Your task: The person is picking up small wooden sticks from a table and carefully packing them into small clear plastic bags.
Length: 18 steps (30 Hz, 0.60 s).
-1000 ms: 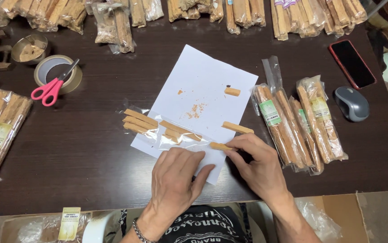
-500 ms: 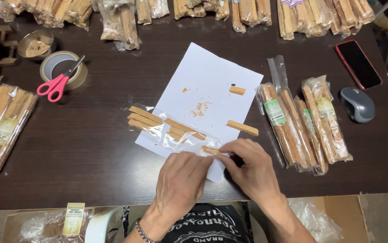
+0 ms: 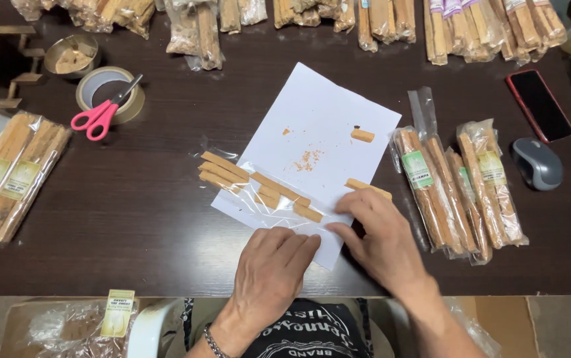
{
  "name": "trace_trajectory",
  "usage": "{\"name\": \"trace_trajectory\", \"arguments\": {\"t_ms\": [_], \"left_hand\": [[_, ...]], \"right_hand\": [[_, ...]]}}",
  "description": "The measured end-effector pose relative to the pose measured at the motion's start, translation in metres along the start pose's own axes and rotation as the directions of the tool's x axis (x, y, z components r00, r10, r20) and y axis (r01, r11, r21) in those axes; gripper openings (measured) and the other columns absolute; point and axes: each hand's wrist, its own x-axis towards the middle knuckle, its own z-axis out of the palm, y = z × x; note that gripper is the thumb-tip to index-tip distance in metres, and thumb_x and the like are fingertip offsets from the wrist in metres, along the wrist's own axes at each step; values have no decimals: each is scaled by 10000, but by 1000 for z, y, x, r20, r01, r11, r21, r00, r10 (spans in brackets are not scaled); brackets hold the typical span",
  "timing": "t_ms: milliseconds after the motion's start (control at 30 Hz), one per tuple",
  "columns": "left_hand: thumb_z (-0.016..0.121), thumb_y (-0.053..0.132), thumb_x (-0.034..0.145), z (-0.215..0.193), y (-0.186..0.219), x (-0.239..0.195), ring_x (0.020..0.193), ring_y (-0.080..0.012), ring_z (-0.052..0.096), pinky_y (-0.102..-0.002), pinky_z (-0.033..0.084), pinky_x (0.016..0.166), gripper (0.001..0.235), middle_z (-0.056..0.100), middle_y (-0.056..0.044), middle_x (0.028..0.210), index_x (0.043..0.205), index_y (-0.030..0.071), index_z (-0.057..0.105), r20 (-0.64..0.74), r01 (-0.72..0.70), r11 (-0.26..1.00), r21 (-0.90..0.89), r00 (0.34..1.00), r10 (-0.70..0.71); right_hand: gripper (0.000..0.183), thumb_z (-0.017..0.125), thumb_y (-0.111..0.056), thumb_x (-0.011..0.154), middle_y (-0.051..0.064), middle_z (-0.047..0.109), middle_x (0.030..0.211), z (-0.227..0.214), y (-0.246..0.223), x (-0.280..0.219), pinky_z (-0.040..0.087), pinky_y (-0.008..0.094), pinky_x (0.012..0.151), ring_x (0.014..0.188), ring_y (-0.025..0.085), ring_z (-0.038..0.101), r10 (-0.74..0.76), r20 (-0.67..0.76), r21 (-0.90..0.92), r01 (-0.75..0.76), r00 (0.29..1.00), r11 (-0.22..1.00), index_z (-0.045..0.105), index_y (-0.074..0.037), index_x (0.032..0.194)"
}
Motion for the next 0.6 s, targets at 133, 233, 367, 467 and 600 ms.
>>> {"name": "trace_trajectory", "arguments": {"t_ms": [133, 233, 367, 467, 600], "left_hand": [[550, -99, 945, 0, 1, 1, 769, -242, 515, -348, 385, 640, 200, 601, -39, 835, 1030, 54, 646, -6, -8, 1000, -3, 1000, 8], [535, -92, 939, 1, -1, 0, 773, -249, 513, -355, 382, 634, 210, 606, -42, 840, 1034, 56, 650, -15, 7, 1000, 4, 1000, -7], [522, -75, 949, -1, -1, -1, 741, -236, 499, -351, 373, 633, 199, 563, -26, 793, 1011, 72, 641, -6, 31, 999, -12, 999, -31], [545, -109, 910, 1, -2, -4, 751, -231, 518, -344, 387, 642, 236, 587, -25, 821, 1025, 73, 644, -5, 31, 999, -15, 1000, -31], [552, -83, 910, 4, -3, -8, 796, -252, 571, -367, 433, 686, 267, 631, -39, 886, 1114, 58, 653, 12, 38, 999, -31, 999, -37]], "right_hand": [[327, 691, -231, 959, 111, 655, 1289, -9, 4, 15, 514, 443, 1011, 1182, 294, 631, -170, 153, -44, 179, 973, 983, 661, -69, 1241], [248, 632, -237, 999, 90, 679, 1230, -8, 6, 29, 508, 422, 922, 1065, 277, 654, -230, 206, -35, 242, 951, 970, 686, -88, 1189], [286, 582, -321, 1010, 10, 705, 1159, -15, 8, 41, 532, 369, 834, 993, 245, 672, -263, 345, 8, 278, 901, 961, 721, -130, 1171], [278, 568, -284, 1018, 47, 703, 1167, -21, 8, 47, 549, 379, 823, 1010, 257, 689, -301, 390, 56, 304, 870, 951, 720, -114, 1178], [258, 523, -142, 1030, 73, 699, 1203, -24, 18, 52, 540, 404, 856, 1021, 286, 689, -338, 457, 93, 334, 823, 938, 703, -125, 1214]]}}
